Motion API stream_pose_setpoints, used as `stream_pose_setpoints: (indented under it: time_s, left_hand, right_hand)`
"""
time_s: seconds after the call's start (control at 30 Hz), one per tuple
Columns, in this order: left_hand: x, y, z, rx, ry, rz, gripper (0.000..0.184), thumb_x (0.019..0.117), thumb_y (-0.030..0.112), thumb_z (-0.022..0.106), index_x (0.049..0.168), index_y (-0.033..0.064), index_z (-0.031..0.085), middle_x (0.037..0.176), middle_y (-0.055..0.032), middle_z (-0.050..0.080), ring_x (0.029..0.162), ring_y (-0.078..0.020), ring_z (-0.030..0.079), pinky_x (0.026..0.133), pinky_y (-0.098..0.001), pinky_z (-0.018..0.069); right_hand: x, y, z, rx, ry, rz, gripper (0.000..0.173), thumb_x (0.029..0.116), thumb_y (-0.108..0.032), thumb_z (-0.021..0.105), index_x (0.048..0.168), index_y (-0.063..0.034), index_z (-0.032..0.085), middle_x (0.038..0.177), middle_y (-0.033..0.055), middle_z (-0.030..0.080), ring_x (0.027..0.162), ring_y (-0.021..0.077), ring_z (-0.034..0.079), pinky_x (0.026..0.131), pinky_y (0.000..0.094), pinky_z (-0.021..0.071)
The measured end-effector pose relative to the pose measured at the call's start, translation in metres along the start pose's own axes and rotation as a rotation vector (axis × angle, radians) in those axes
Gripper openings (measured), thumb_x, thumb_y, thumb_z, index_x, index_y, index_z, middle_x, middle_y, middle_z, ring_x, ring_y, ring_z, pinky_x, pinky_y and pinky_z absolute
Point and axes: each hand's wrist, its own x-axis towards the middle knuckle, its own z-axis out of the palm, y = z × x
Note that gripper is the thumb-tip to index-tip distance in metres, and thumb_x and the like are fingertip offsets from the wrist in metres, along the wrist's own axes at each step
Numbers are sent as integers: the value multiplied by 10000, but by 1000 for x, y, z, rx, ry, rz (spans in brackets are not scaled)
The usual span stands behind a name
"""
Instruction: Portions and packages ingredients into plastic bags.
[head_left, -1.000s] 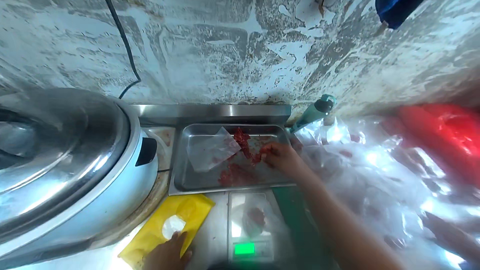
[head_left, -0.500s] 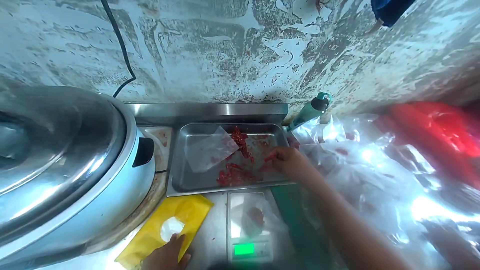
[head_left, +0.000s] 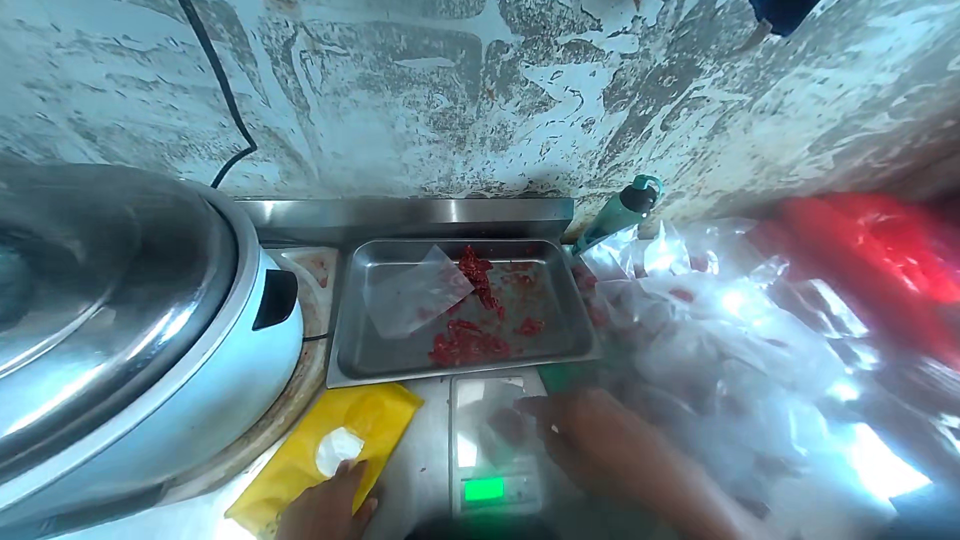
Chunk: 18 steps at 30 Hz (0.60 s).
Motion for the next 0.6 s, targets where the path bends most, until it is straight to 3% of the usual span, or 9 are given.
stream_pose_setpoints:
  time_s: [0.07, 0.13, 0.2, 0.27, 0.37, 0.5, 0.6]
  left_hand:
    - [-1, 0, 0, -3, -1, -5, 595, 1018, 429, 568, 1471, 44, 533, 1391, -259, 601, 1131, -486, 654, 940, -661, 503]
    - [0, 1, 0, -9, -3, -12, 598, 1014, 427, 576, 1473, 46, 531, 1395, -261, 597, 1132, -491, 653, 939, -669, 499]
    - [1, 1, 1, -12, 2, -11, 601, 1014, 434, 573, 1470, 45, 534, 1397, -264, 596, 1128, -492, 655, 934, -668, 503]
    - [0, 2, 1, -11, 9, -11, 593, 1018, 433, 568, 1465, 45, 539, 1390, -260, 601, 1124, -492, 656, 931, -667, 504]
    - [0, 5, 0, -6, -5, -33, 594, 1021, 439, 563, 1475, 58, 532, 1396, -244, 602, 1138, -474, 654, 949, -653, 501]
    - [1, 4, 3, -8, -1, -53, 578, 1015, 424, 579, 1474, 74, 537, 1410, -224, 601, 1136, -455, 663, 945, -641, 510]
    - [4, 4, 2, 8, -8, -57, 578, 1018, 431, 574, 1474, 78, 538, 1419, -219, 595, 1144, -448, 661, 951, -638, 509]
  right_hand:
    - [-5, 11, 4, 93, 162, -54, 311, 1001, -201, 530, 1243, -152, 719, 860, 42, 716, 718, 181, 666, 693, 404, 569]
    - [-8, 19, 5, 221, 342, -95, 214, 1008, -241, 565, 1085, -141, 737, 830, -17, 697, 682, 60, 628, 630, 261, 550]
    - [-7, 19, 6, 287, 473, -136, 198, 1015, -254, 577, 1012, -133, 733, 822, -42, 682, 681, 1, 603, 611, 180, 522]
    - [-4, 15, 9, 296, 463, -174, 201, 1020, -243, 578, 1003, -112, 729, 842, -20, 683, 689, 11, 600, 617, 175, 518]
    - [1, 13, 16, 191, 356, -155, 213, 1003, -239, 567, 1036, -106, 730, 959, 37, 700, 780, 109, 644, 693, 282, 554]
    - [1, 16, 24, 284, 523, -193, 206, 1014, -268, 590, 968, -113, 717, 891, -5, 682, 756, 34, 638, 661, 194, 556]
    - [2, 18, 28, 246, 451, -181, 212, 1001, -251, 582, 1012, -104, 735, 984, 33, 705, 860, 99, 663, 760, 273, 574]
